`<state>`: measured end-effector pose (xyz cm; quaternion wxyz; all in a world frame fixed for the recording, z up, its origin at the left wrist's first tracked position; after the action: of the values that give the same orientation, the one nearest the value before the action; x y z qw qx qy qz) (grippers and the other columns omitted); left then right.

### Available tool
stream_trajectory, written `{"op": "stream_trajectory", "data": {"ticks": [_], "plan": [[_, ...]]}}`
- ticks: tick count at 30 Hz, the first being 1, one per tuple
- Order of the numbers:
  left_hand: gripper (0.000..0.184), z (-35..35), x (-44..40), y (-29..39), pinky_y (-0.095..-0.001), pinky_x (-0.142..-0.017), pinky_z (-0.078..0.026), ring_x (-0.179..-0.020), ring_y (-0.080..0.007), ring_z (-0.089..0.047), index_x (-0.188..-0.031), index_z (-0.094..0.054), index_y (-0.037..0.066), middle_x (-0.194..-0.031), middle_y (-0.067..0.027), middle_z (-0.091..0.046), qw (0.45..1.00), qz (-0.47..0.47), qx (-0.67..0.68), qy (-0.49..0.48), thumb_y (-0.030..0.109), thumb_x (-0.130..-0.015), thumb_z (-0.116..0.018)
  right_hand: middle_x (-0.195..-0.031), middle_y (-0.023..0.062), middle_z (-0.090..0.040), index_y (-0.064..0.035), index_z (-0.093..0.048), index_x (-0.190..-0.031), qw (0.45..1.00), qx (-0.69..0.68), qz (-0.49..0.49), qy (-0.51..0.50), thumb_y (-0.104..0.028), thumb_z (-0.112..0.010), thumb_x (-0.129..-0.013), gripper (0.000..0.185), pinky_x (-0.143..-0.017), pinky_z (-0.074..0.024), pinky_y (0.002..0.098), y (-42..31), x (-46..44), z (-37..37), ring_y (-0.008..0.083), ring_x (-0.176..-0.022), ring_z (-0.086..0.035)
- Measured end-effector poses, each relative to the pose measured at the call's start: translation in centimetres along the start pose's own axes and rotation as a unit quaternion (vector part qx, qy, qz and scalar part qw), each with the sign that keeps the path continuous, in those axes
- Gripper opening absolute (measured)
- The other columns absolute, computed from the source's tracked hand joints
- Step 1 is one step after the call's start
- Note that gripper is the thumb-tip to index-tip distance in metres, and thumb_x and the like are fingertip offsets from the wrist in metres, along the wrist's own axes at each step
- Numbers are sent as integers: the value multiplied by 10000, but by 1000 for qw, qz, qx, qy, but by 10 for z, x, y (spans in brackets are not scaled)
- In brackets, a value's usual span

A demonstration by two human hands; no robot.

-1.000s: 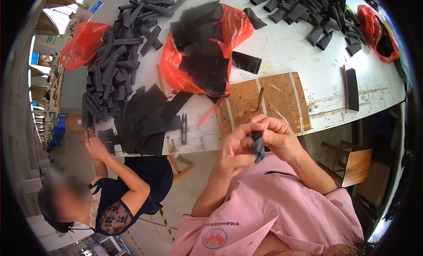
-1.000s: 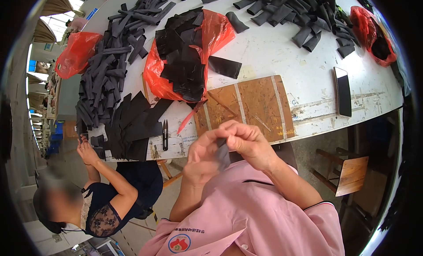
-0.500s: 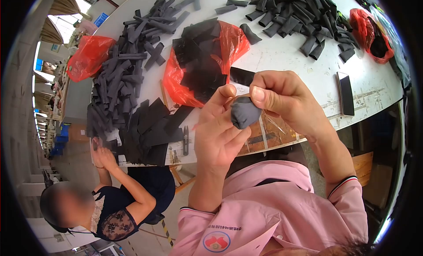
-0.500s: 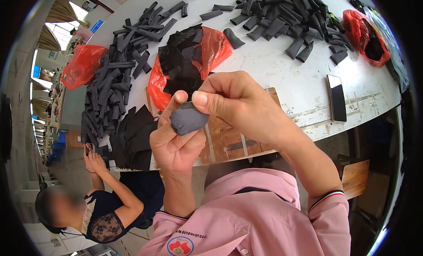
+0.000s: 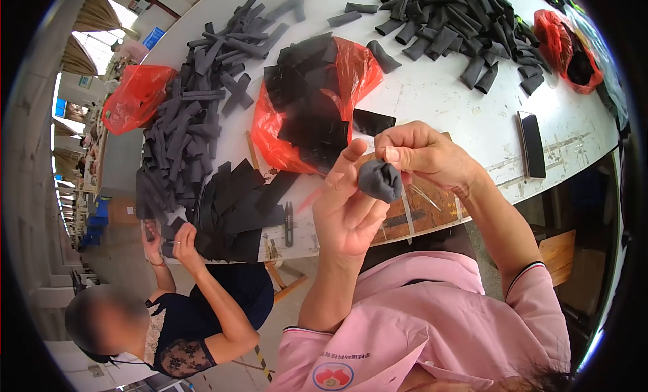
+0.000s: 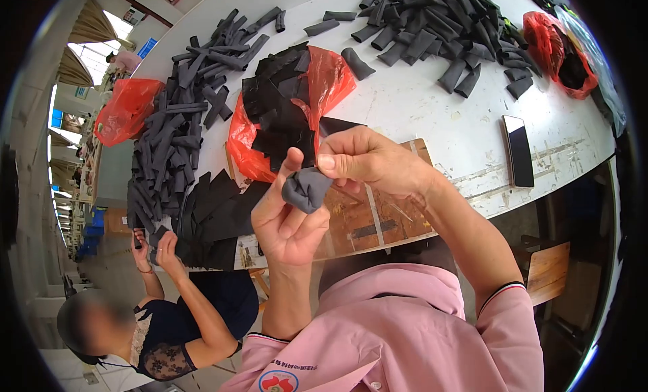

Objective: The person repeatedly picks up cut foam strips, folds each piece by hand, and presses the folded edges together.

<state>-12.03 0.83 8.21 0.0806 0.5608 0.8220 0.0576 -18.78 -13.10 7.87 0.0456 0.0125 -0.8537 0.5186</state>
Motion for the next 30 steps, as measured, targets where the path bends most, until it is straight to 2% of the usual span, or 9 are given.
{"op": "stream_trajectory", "data": {"ticks": [3, 7, 10, 11, 13, 15, 20, 26, 30], "plan": [[246, 17, 9, -17, -184, -373, -250, -375, -33, -332, -1084, -513, 11, -884, -126, -616, 984, -45, -134, 103, 13, -838, -515, -615, -32, -489, -52, -571, -728, 996, 94, -11, -3, -305, -602, -846, 281, -500, -343, 199, 17, 0, 21, 62, -544, -425], [271, 58, 23, -21, -176, -438, -285, -463, -30, -394, -1089, -518, 23, -944, -94, -605, 986, -22, -133, 97, 68, -829, -580, -641, -28, -501, -59, -560, -727, 998, 40, -6, 40, -323, -582, -860, 296, -536, -358, 208, 56, 11, 24, 58, -583, -434], [415, 39, 10, -15, -184, -570, -416, -637, -80, -505, -1191, -424, -2, -922, -84, -564, 850, -143, -479, 165, 103, -834, -609, -653, -31, -506, -47, -572, -779, 992, 114, -15, 51, -344, -560, -872, 312, -554, -368, 212, 46, 12, 23, 58, -610, -446], [379, 27, 8, -15, -244, -781, -431, -853, -129, -525, -1170, -463, -25, -1048, -110, -535, 788, -214, -556, 156, 116, -846, -599, -661, -22, -513, -39, -571, -806, 986, 141, 1, 84, -355, -555, -871, 323, -559, -376, 222, 40, 15, 21, 70, -615, -458], [293, 12, 5, -6, -275, -818, -423, -884, -153, -529, -1101, -515, -34, -1044, -118, -548, 758, -213, -615, 48, 102, -851, -588, -677, -4, -526, -23, -569, -860, 969, 194, 29, 149, -377, -545, -869, 355, -569, -394, 243, 28, 21, 11, 95, -625, -482], [178, 9, 1, -2, -286, -810, -433, -883, -155, -539, -1022, -567, -49, -1014, -115, -586, 722, -245, -646, -40, 12, -859, -531, -710, 31, -544, -9, -560, -902, 917, 321, 197, 127, -413, -553, -844, 408, -577, -416, 276, 18, 25, 4, 145, -639, -517], [120, 15, 8, -10, -353, -854, -403, -895, -180, -546, -947, -574, -16, -979, -112, -601, 853, -313, -415, 55, 62, -878, -514, -710, 84, -546, -25, -557, -875, 655, 721, 216, 70, -459, -622, -748, 457, -558, -440, 346, -17, 33, -26, 252, -697, -574], [211, 21, 6, -24, -348, -856, -418, -919, -210, -547, -995, -548, -53, -1024, -156, -573, 903, -226, -363, 50, 53, -820, -597, -645, 72, -534, -56, -553, -773, 711, 673, 182, 89, -420, -597, -766, 367, -513, -431, 344, 32, 30, 6, 252, -626, -565], [179, 0, -12, -10, -327, -752, -459, -871, -214, -561, -911, -596, -30, -1003, -144, -581, 844, -180, -503, -40, 67, -773, -656, -667, 84, -554, -65, -551, -779, 712, 642, 257, 121, -400, -573, -797, 335, -526, -440, 356, 15, 32, -7, 278, -633, -565]]}}
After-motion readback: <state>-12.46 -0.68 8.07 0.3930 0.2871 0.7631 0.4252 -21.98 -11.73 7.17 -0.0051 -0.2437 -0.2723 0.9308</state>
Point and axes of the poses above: each hand's wrist, its own x-axis away from the middle knuckle, its own z-axis out of the back of the hand, y = z × x, the point moved 1 cm from there along -x, towards the middle knuckle
